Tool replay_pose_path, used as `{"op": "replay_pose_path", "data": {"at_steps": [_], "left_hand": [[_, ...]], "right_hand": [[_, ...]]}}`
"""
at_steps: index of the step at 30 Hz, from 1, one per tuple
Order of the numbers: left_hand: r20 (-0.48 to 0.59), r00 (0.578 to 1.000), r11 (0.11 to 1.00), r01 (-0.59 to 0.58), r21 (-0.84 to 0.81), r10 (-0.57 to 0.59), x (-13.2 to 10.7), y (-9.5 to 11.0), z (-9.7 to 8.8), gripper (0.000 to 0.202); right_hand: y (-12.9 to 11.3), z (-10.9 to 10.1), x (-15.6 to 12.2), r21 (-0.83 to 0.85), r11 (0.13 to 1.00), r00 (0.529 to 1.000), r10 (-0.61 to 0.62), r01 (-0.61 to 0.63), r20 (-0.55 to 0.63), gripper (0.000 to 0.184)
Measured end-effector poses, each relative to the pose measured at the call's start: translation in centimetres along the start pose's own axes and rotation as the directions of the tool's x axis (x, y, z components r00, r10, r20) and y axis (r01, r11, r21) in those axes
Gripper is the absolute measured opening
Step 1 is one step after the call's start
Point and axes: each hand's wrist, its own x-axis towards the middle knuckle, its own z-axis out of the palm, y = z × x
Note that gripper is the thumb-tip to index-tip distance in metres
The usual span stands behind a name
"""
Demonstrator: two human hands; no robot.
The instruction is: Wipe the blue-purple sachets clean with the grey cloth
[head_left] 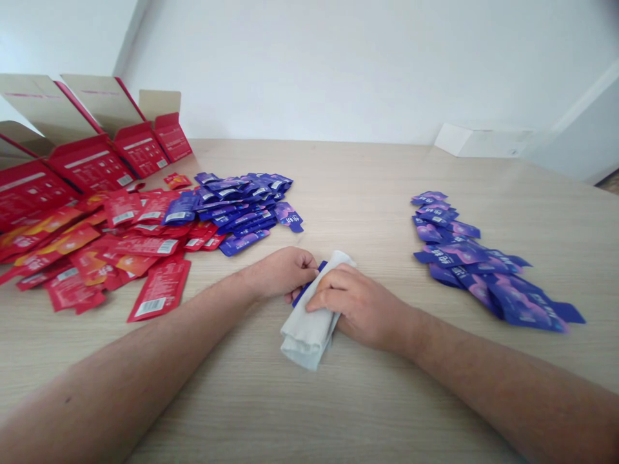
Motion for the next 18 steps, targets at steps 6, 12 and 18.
{"op": "replay_pose_path", "data": {"at_steps": [6, 12, 18], "left_hand": [[-0.041, 0.999, 1.0, -0.007, 0.014, 0.007, -0.1, 0.1, -0.1, 0.019], [-0.015, 1.0, 1.0, -0.005, -0.002, 0.005, 0.0, 0.0, 0.0, 0.024], [-0.033, 0.999, 1.0, -0.004, -0.026, 0.003, 0.1, -0.2, 0.0, 0.02]], "right_hand": [[-0.1, -0.1, 0.0, -0.017, 0.994, 0.992, 0.111, -0.112, -0.051, 0.032], [-0.6, 0.3, 0.2, 0.018, 0.999, 0.999, -0.033, 0.033, 0.007, 0.026], [0.9, -0.3, -0.1, -0.045, 0.992, 0.992, 0.111, -0.114, -0.064, 0.036]]}}
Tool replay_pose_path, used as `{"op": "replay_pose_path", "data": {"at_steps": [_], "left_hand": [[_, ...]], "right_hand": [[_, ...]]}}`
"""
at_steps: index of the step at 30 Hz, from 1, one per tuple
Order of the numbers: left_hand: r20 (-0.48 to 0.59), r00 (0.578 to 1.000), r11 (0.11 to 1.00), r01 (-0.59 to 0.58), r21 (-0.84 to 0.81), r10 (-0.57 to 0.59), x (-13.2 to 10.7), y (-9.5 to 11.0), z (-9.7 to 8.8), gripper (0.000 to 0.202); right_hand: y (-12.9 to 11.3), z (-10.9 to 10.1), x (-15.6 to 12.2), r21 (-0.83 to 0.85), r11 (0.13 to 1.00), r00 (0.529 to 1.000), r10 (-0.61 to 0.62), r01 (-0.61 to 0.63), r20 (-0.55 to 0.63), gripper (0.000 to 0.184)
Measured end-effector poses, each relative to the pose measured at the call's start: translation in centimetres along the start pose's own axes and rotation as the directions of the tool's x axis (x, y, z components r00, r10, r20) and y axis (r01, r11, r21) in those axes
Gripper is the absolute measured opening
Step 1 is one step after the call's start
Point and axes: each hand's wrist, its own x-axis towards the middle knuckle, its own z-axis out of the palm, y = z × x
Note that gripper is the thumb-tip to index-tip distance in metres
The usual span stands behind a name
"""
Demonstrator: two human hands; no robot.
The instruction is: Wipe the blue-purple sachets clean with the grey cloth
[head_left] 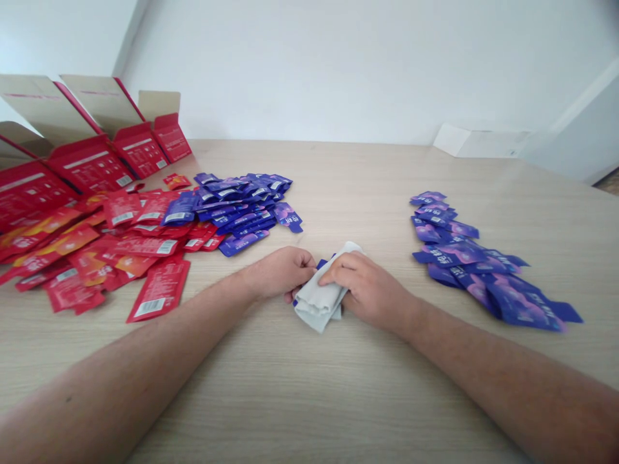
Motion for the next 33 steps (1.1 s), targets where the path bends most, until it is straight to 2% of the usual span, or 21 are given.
{"op": "replay_pose_path", "data": {"at_steps": [4, 9, 14, 18, 23, 28, 33], "left_hand": [[0.018, 1.0, 1.0, 0.011, 0.006, -0.011, -0.11, 0.15, -0.05, 0.023], [0.015, 1.0, 1.0, 0.017, -0.007, -0.017, -0.14, 0.29, -0.05, 0.019], [0.022, 0.999, 1.0, 0.024, 0.014, -0.025, -0.22, 0.35, -0.05, 0.018], [0.011, 1.0, 1.0, 0.023, 0.016, -0.024, -0.29, 0.46, -0.05, 0.018], [0.012, 1.0, 1.0, 0.012, 0.008, -0.012, -0.41, 0.41, -0.05, 0.017], [0.005, 1.0, 1.0, -0.01, -0.01, 0.01, -0.5, 0.25, -0.07, 0.019], [0.019, 1.0, 0.999, 0.001, 0.039, -0.001, -0.54, 0.27, -0.1, 0.018]], "right_hand": [[0.04, -0.01, 0.03, 0.044, 0.994, 0.994, -0.103, 0.1, 0.048, 0.036], [0.74, -0.09, 0.11, -0.006, 1.0, 0.999, 0.029, -0.029, -0.024, 0.039], [0.56, -0.11, 0.11, 0.039, 0.997, 0.998, -0.066, 0.065, 0.019, 0.037], [0.67, -0.07, 0.11, 0.027, 1.0, 0.999, 0.016, -0.014, -0.041, 0.04], [0.19, 0.01, 0.15, 0.057, 0.997, 0.998, -0.053, 0.051, 0.044, 0.036], [0.19, 0.05, 0.15, 0.006, 0.999, 0.999, 0.042, -0.042, -0.003, 0.037], [-0.24, 0.08, 0.13, 0.046, 0.998, 0.998, -0.036, 0.033, 0.059, 0.038]]}}
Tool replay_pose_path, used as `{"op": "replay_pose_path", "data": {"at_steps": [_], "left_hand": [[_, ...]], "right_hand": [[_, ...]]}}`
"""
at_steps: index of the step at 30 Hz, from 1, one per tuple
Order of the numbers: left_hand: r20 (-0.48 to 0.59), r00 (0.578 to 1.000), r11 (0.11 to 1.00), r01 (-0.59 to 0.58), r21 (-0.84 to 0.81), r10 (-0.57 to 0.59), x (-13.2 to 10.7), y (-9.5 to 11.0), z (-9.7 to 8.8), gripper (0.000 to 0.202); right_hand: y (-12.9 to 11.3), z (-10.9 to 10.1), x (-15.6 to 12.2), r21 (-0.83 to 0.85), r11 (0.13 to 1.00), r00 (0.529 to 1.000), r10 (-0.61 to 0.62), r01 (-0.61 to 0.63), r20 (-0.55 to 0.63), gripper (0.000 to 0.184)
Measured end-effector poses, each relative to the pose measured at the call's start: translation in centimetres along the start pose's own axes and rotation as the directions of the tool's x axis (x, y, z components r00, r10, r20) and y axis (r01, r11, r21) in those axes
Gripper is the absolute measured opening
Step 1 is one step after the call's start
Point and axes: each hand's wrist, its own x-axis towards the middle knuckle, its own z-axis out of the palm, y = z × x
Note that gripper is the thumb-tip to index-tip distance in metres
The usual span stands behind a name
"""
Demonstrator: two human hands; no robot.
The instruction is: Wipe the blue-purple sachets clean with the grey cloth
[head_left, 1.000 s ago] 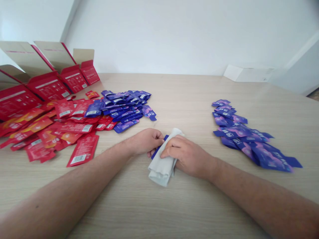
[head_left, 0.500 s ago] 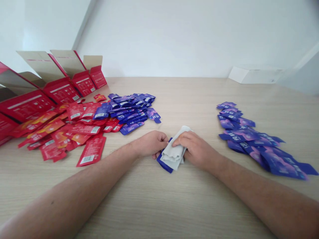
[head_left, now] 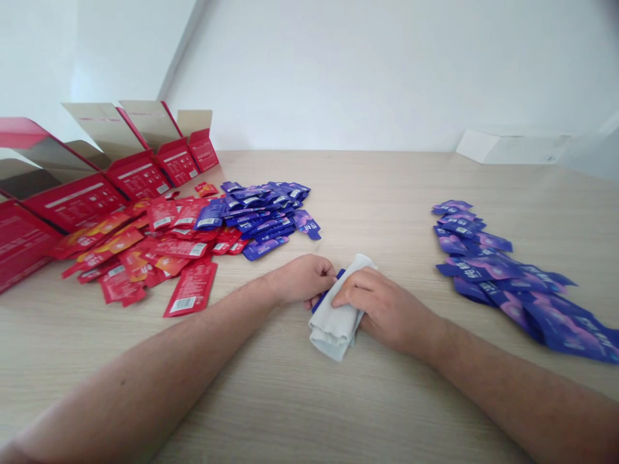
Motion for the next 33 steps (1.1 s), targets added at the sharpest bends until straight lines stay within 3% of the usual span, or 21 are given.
{"op": "replay_pose_path", "data": {"at_steps": [4, 10, 14, 19, 24, 29, 33], "left_hand": [[-0.007, 1.0, 1.0, -0.005, -0.016, 0.005, -0.03, 0.07, -0.02, 0.019], [0.009, 1.0, 1.0, 0.002, -0.01, -0.002, -0.15, 0.05, -0.07, 0.019], [-0.001, 1.0, 0.999, 0.0, -0.039, 0.0, -0.34, 0.02, -0.11, 0.017], [0.012, 1.0, 1.0, 0.012, -0.021, -0.012, -0.53, 0.0, -0.09, 0.017], [0.001, 1.0, 0.999, 0.018, -0.031, -0.018, -0.61, -0.11, -0.1, 0.015], [0.036, 0.999, 1.0, -0.004, -0.027, 0.005, -0.72, -0.27, -0.18, 0.019], [0.021, 1.0, 0.999, -0.003, -0.044, 0.004, -0.84, -0.29, -0.17, 0.019]], "right_hand": [[0.07, 0.08, 0.01, -0.037, 0.996, 0.995, 0.078, -0.081, -0.064, 0.038], [-0.5, 0.21, 0.09, -0.007, 1.0, 0.999, -0.011, 0.011, 0.037, 0.037], [0.0, 0.16, 0.03, -0.047, 0.997, 0.997, 0.066, -0.067, -0.031, 0.038], [-0.42, 0.36, 0.04, -0.016, 1.0, 0.999, -0.017, 0.018, 0.05, 0.041], [-0.28, 0.53, 0.03, -0.05, 0.998, 0.999, 0.049, -0.049, -0.004, 0.044], [-0.69, 0.65, 0.02, -0.022, 1.0, 0.998, -0.015, 0.016, 0.065, 0.047], [-0.58, 0.63, 0.0, -0.063, 0.997, 0.999, 0.04, -0.039, 0.016, 0.048]]}}
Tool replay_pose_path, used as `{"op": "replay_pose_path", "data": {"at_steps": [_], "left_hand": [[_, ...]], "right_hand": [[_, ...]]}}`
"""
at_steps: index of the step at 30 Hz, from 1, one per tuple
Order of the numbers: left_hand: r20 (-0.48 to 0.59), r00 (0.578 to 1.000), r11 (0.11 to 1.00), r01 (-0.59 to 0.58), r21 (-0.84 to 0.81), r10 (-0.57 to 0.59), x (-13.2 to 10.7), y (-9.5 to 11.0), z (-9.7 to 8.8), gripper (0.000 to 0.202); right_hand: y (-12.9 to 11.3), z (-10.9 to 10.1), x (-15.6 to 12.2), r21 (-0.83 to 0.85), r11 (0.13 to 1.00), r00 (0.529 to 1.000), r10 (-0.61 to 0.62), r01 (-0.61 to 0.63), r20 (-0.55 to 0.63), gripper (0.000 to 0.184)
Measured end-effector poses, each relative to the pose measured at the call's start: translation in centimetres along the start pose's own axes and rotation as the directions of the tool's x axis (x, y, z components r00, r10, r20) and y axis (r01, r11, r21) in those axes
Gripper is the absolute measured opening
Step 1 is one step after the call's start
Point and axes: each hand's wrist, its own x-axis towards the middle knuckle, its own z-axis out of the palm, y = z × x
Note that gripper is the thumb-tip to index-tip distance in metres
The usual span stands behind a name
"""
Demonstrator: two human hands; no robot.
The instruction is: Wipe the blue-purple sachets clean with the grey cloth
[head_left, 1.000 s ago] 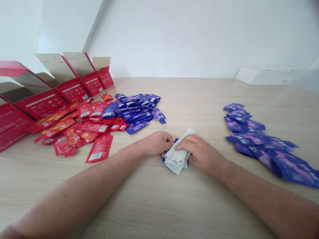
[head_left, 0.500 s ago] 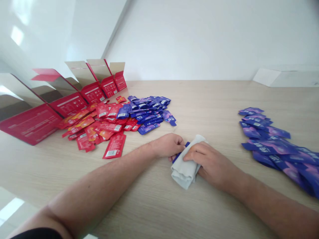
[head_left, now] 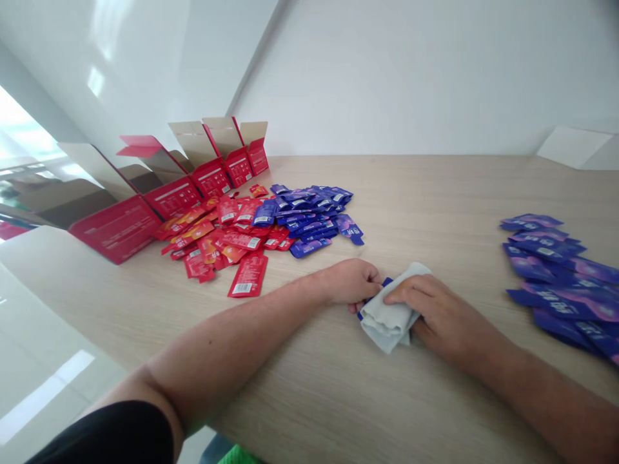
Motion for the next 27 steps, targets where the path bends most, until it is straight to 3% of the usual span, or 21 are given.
{"op": "replay_pose_path", "data": {"at_steps": [6, 11, 16, 21, 27], "left_hand": [[0.013, 1.0, 1.0, -0.002, 0.013, 0.002, -0.13, 0.16, 0.01, 0.017], [-0.009, 1.0, 1.0, -0.004, -0.004, 0.004, -0.04, -0.07, 0.06, 0.017], [0.009, 1.0, 1.0, -0.024, 0.001, 0.024, 0.06, -0.41, 0.06, 0.017], [-0.009, 0.999, 1.0, -0.03, -0.002, 0.03, 0.24, -0.65, 0.13, 0.017], [-0.016, 1.0, 1.0, 0.007, 0.0, -0.007, 0.0, -0.31, 0.15, 0.016]], "right_hand": [[-0.25, 0.1, -0.09, 0.018, 0.998, 0.997, -0.063, 0.063, 0.039, 0.05], [0.26, 0.19, -0.1, -0.031, 0.999, 1.0, -0.006, 0.005, -0.013, 0.05], [-0.22, 0.21, -0.1, 0.001, 0.997, 0.996, -0.078, 0.078, 0.034, 0.05], [0.21, 0.29, -0.14, -0.048, 0.999, 1.0, -0.01, 0.008, -0.025, 0.049], [0.08, 0.35, -0.11, -0.006, 0.998, 0.998, -0.067, 0.067, 0.005, 0.051]]}}
